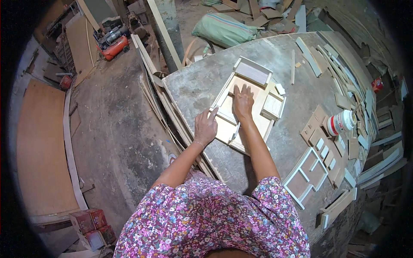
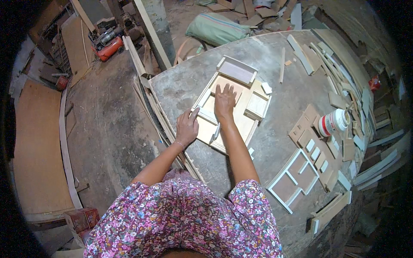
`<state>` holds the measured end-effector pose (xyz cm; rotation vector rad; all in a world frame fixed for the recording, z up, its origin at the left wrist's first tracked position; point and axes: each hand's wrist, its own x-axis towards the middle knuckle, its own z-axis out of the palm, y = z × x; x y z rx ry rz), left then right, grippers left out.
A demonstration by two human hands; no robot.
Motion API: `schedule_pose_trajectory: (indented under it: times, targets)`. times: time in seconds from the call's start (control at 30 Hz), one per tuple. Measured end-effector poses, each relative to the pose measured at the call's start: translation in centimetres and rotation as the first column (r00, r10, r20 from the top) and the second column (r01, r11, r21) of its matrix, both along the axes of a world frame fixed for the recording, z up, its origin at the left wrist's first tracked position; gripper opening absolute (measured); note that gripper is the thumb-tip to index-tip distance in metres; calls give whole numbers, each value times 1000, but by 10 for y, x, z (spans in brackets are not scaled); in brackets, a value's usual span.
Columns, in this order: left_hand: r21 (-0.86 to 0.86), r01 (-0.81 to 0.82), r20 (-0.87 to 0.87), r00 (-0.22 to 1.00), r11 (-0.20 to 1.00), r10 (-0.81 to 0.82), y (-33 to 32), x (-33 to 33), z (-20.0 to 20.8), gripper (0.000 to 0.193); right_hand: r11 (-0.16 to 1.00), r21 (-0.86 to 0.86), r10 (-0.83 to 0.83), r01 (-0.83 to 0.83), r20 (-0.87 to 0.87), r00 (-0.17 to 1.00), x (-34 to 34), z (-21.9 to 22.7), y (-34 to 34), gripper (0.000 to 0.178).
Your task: The person assembles small wooden frames by hand on a cluttered workbench. They pick up small rectangular wooden pieces, align them with larger frame structures, and press them together to form a box-like shape. The person handles various wooden components, including slats and panels, arranging them into a specific configuration.
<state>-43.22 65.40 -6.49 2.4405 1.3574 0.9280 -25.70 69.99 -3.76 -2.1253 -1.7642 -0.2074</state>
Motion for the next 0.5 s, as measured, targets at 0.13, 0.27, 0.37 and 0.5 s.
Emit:
schedule_pose_trajectory:
  times: [0.13,0.27,0.37,0.5]
  targets:
    - [6,-15,-18,1000,1000,15,-1,0,1,47,1000,7,1,-1,21,1000,-1,0,1,39]
    - [-10,-14,-17,1000,1000,14,0,0,0,46,999,35,-10,10,9,1000,-1,-2,0,37]
    - [-24,-14,-29,999,1000,14,0,0,0,46,1000,22,3,-3,-1,1000,1,-3,-1,37]
    - [-4,-14,-22,1000,1000,14,0,0,1,47,1000,28,1,-1,10,1000,1,-7,1,39]
